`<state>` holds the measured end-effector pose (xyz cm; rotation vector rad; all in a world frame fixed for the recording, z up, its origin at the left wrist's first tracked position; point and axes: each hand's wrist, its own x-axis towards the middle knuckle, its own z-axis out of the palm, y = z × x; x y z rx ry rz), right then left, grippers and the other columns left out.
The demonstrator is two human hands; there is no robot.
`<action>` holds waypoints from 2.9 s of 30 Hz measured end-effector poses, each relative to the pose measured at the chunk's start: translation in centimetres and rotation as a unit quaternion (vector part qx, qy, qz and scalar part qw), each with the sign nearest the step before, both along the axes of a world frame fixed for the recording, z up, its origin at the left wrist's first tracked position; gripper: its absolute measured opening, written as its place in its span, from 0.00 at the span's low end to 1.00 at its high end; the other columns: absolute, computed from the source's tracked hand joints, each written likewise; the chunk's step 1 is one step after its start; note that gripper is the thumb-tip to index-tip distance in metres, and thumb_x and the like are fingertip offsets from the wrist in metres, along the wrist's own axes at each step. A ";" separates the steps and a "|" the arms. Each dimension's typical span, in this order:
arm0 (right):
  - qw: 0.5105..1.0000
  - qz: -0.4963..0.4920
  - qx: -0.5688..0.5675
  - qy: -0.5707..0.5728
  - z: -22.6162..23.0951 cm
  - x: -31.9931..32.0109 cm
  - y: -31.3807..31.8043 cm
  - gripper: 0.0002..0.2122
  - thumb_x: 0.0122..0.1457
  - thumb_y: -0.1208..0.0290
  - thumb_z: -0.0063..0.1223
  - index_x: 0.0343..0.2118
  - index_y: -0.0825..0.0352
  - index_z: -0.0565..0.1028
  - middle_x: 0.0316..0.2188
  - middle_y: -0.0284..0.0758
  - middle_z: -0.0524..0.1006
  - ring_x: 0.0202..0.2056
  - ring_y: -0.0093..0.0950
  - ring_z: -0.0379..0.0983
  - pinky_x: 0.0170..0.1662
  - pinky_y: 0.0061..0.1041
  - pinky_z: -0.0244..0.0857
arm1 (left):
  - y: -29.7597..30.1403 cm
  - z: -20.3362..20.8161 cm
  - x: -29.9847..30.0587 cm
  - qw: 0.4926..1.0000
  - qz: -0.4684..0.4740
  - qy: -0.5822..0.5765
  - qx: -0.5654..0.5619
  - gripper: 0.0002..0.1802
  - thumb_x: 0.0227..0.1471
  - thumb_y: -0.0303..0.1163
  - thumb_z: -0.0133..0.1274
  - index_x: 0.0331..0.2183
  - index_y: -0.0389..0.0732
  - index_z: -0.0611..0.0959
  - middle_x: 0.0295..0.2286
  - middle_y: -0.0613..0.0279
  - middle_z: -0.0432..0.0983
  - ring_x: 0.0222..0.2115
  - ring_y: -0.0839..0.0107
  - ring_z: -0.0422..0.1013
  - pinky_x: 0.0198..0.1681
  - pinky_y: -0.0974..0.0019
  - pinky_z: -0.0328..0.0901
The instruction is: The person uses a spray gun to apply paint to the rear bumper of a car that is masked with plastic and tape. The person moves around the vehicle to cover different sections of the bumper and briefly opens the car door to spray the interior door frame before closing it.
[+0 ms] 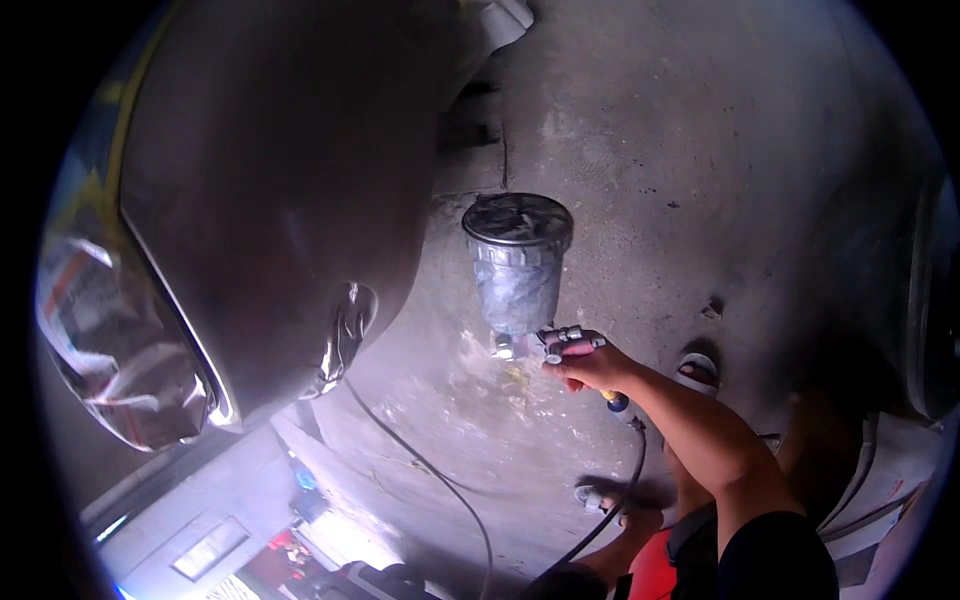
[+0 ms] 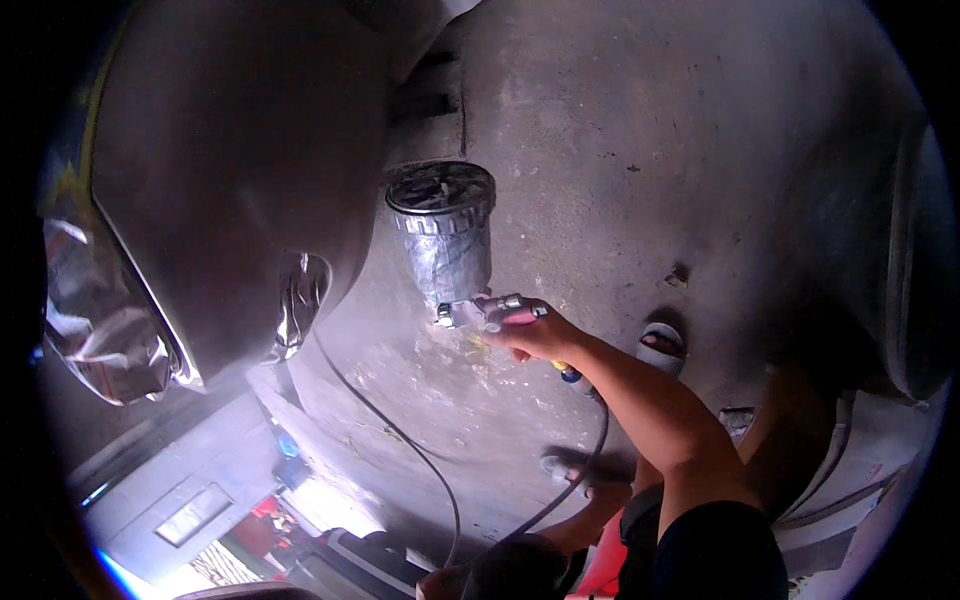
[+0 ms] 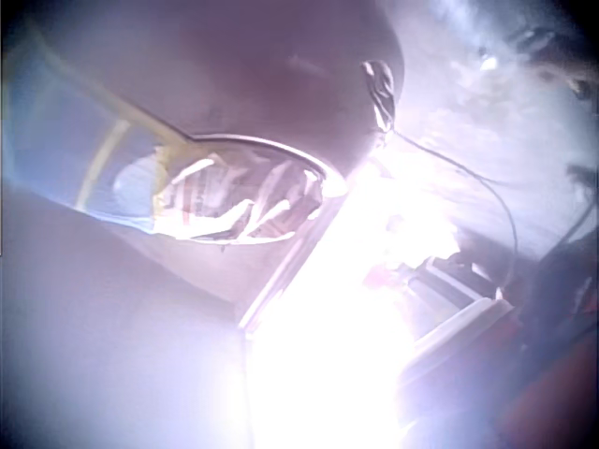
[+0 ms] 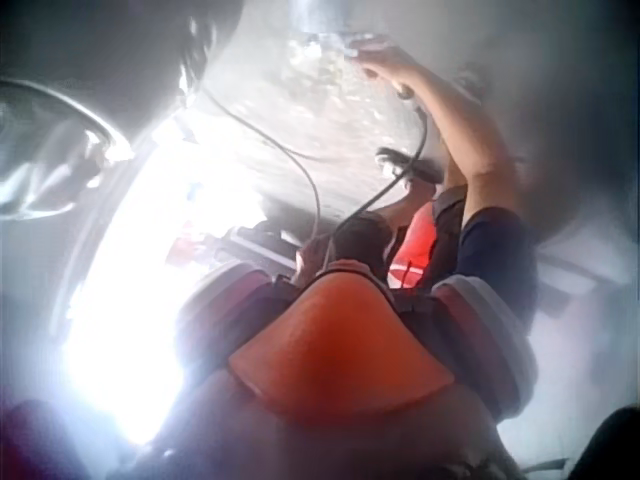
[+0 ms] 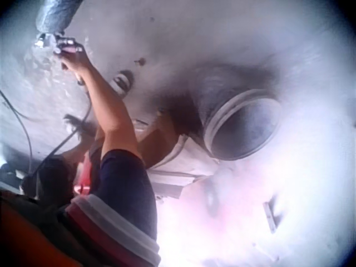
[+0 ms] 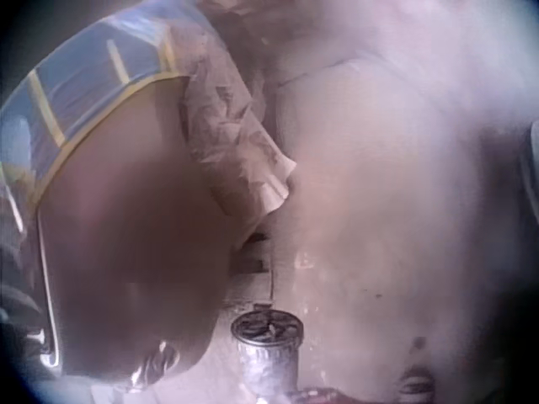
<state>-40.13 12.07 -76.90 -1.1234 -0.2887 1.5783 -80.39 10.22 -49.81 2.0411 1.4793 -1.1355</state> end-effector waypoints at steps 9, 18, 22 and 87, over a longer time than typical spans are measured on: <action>0.927 -0.370 -0.056 -0.018 -4.4 20.4 6.3 0.09 0.53 0.63 0.54 0.29 0.63 0.72 0.21 0.28 0.71 0.18 0.18 0.67 0.18 0.18 0.63 | -2.0 -14.0 -1.9 0.920 -0.022 -0.279 0.274 0.08 0.37 0.30 0.50 0.25 0.41 0.79 0.21 0.53 0.73 0.23 0.52 0.71 0.25 0.56 0.66; 0.922 -0.384 -0.027 -0.040 -2.9 22.2 8.3 0.12 0.50 0.58 0.56 0.27 0.62 0.73 0.21 0.25 0.71 0.18 0.16 0.66 0.21 0.14 0.63 | 1.5 -5.1 11.3 0.987 -0.077 -0.110 0.086 0.11 0.49 0.36 0.46 0.36 0.46 0.78 0.29 0.56 0.75 0.29 0.55 0.72 0.30 0.57 0.68; 0.971 -0.211 -0.115 -0.009 -4.7 8.1 5.3 0.11 0.50 0.59 0.56 0.28 0.60 0.73 0.18 0.25 0.71 0.17 0.15 0.66 0.21 0.16 0.64 | 1.1 -1.6 7.4 0.999 0.023 -0.022 0.026 0.13 0.51 0.38 0.44 0.38 0.46 0.76 0.30 0.55 0.75 0.32 0.56 0.71 0.33 0.58 0.67; 0.680 -0.714 -0.065 -0.152 16.3 -33.8 9.9 0.13 0.53 0.61 0.54 0.36 0.64 0.70 0.22 0.29 0.71 0.22 0.19 0.68 0.24 0.16 0.63 | 24.1 -0.4 -41.2 0.952 -0.212 -0.218 0.033 0.13 0.37 0.34 0.51 0.30 0.45 0.80 0.19 0.56 0.73 0.22 0.55 0.72 0.26 0.54 0.66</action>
